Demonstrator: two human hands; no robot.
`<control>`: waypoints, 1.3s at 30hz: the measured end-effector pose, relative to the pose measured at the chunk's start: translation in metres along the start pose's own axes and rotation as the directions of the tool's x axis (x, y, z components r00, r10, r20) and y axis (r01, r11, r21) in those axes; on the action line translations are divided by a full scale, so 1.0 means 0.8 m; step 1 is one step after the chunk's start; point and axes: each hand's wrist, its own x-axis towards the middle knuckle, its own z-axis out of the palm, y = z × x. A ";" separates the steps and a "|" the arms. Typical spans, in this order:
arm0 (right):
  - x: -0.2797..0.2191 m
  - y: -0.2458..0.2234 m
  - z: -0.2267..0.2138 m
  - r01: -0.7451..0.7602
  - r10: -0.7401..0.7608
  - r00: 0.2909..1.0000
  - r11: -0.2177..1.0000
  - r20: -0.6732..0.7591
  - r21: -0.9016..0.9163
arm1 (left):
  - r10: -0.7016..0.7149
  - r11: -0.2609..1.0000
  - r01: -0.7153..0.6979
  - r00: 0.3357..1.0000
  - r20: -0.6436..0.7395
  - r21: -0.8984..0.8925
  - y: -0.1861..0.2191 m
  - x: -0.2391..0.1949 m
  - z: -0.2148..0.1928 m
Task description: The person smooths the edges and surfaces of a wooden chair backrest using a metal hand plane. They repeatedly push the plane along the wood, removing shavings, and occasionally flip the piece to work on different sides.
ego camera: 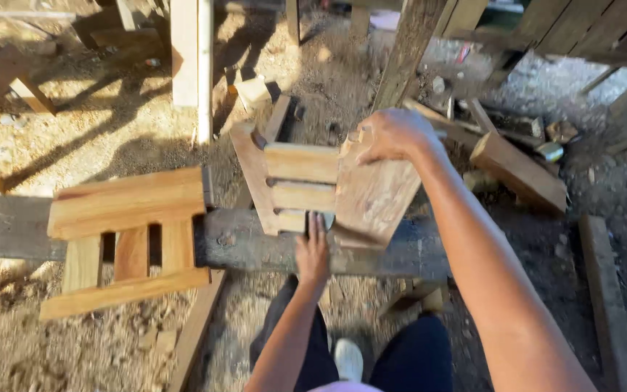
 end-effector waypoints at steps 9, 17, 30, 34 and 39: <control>0.010 -0.006 0.005 0.025 -0.025 1.000 1.000 0.016 0.011 | -0.136 0.987 0.131 0.989 -0.054 -0.094 0.025 0.018 0.048; 0.006 -0.003 0.009 -0.035 0.034 0.998 0.999 0.054 0.018 | -0.197 0.948 0.221 0.973 0.122 -0.228 -0.073 0.046 0.052; -0.009 -0.010 0.019 -0.020 0.020 1.000 1.000 -0.006 -0.003 | -0.009 0.991 0.054 0.937 0.349 -0.119 -0.061 0.078 -0.009; -0.023 -0.027 0.005 -0.063 0.063 0.998 0.998 0.017 -0.019 | -0.063 0.975 0.121 0.956 0.287 -0.188 -0.061 0.073 0.009; -0.022 -0.028 0.004 -0.078 0.078 0.996 0.997 0.045 -0.008 | -0.100 0.964 0.125 0.988 0.118 -0.234 -0.059 0.059 -0.008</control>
